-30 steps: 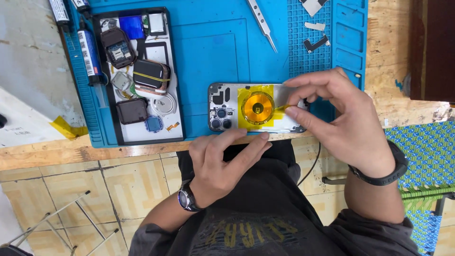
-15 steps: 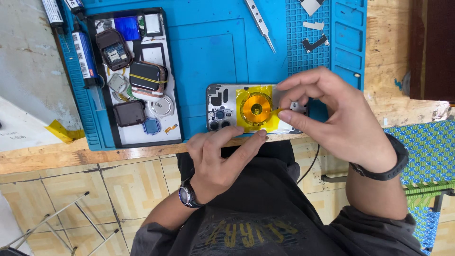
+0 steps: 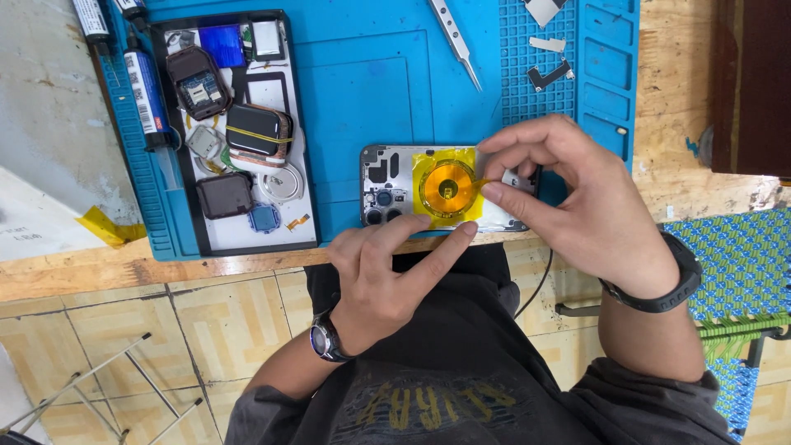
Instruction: Applying and smoothing a protective adhesive film onto the internal wireless charging coil of a smartphone during a repair process.
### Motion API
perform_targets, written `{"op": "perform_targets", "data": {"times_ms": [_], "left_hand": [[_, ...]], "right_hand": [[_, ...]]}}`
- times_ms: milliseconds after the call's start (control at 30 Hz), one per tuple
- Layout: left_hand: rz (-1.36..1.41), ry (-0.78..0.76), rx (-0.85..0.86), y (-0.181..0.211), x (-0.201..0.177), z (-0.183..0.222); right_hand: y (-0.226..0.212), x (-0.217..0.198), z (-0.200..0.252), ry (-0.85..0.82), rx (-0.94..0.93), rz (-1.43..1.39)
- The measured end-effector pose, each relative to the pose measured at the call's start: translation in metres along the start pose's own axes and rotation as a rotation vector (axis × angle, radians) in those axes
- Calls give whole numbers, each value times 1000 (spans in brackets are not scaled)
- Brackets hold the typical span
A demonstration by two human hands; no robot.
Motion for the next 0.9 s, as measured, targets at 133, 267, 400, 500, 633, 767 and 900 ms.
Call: {"op": "perform_targets", "data": {"times_ms": [133, 267, 400, 500, 633, 767, 900], "left_hand": [[15, 20, -6, -1, 0, 2], [115, 55, -15, -3, -2, 1], [112, 52, -20, -3, -2, 1], [109, 35, -34, -4, -1, 2], [95, 37, -22, -4, 1, 3], [46, 30, -19, -2, 0, 1], [-92, 51, -17, 3, -1, -6]], "right_hand": [[1, 0, 1, 7, 8, 1], [2, 0, 1, 11, 14, 11], [2, 0, 1, 12, 8, 17], [2, 1, 1, 22, -13, 4], [1, 0, 0, 28, -12, 7], [1, 0, 1, 23, -11, 24], [2, 0, 1, 39, 0, 30]]}}
Point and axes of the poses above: each hand's wrist, its own z-axis away from the middle knuckle, its own x-axis out of the palm, y = z × x, the point moved 8 cm from there along -z, towards the middle knuckle, and after that the axes turned 13 degrees about -x, right-handed, at the moved point
